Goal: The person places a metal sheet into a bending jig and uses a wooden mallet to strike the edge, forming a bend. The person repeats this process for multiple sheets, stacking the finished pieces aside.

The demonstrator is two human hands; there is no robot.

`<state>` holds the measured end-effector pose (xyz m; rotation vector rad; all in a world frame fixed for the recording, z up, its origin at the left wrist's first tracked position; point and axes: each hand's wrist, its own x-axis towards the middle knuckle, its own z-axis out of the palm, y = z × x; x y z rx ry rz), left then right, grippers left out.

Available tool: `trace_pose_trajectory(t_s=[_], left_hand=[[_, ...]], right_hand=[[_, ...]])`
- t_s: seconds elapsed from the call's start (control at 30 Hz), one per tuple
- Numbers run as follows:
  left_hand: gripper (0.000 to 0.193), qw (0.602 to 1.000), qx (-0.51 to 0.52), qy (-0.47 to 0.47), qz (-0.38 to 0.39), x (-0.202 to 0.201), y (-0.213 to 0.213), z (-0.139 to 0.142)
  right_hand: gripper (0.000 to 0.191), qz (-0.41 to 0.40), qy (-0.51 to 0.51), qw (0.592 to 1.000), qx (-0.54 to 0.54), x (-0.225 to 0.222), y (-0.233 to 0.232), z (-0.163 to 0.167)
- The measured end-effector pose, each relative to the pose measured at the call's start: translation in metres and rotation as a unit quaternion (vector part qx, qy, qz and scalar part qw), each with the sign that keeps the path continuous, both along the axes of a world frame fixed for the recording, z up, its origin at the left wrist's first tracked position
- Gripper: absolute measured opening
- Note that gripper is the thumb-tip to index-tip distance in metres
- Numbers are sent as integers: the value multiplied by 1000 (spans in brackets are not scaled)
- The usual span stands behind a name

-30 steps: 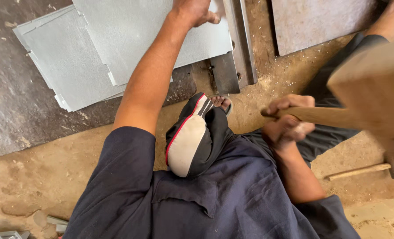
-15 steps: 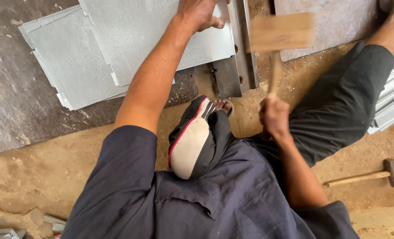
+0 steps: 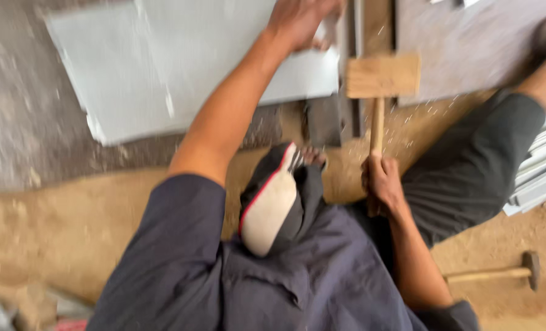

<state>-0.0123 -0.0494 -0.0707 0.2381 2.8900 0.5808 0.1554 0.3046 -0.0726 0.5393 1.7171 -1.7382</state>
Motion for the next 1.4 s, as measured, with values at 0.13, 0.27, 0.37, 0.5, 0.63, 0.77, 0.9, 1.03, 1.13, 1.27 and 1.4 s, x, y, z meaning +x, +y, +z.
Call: trace_pose_trajectory(t_s=[0.13, 0.27, 0.37, 0.5, 0.63, 0.77, 0.9, 1.03, 1.13, 1.27, 1.4], left_hand=[[72, 999, 1, -45, 24, -21, 2, 13], [69, 995, 10, -94, 36, -25, 4, 23], [57, 994, 6, -104, 38, -16, 6, 26], [57, 994, 13, -95, 43, -12, 8, 29], [59, 997, 24, -70, 36, -13, 6, 28], [61, 998, 23, -47, 39, -12, 3, 20], [64, 998, 27, -33, 45, -14, 4, 15], [70, 997, 36, -46, 57, -16, 8, 18], [64, 994, 23, -94, 42, -15, 7, 23], [65, 995, 45, -73, 50, -12, 4, 28], [66, 995, 39, -80, 46, -14, 3, 29]], right_hand=[[47, 107, -42, 984, 138, -28, -11, 5], [44, 109, 16, 985, 129, -82, -56, 8], [39, 66, 82, 991, 86, -127, -88, 8], [45, 105, 90, 985, 101, -167, -105, 8], [46, 102, 105, 987, 69, -176, -111, 13], [47, 180, 186, 940, 221, -171, -123, 23], [51, 88, 579, 799, 138, -169, -133, 35], [45, 111, 632, 754, 140, -176, -136, 42], [44, 263, 543, 733, 314, -176, -135, 45], [46, 137, 548, 793, 226, -163, -128, 49], [46, 329, 464, 742, 356, -156, -119, 44]])
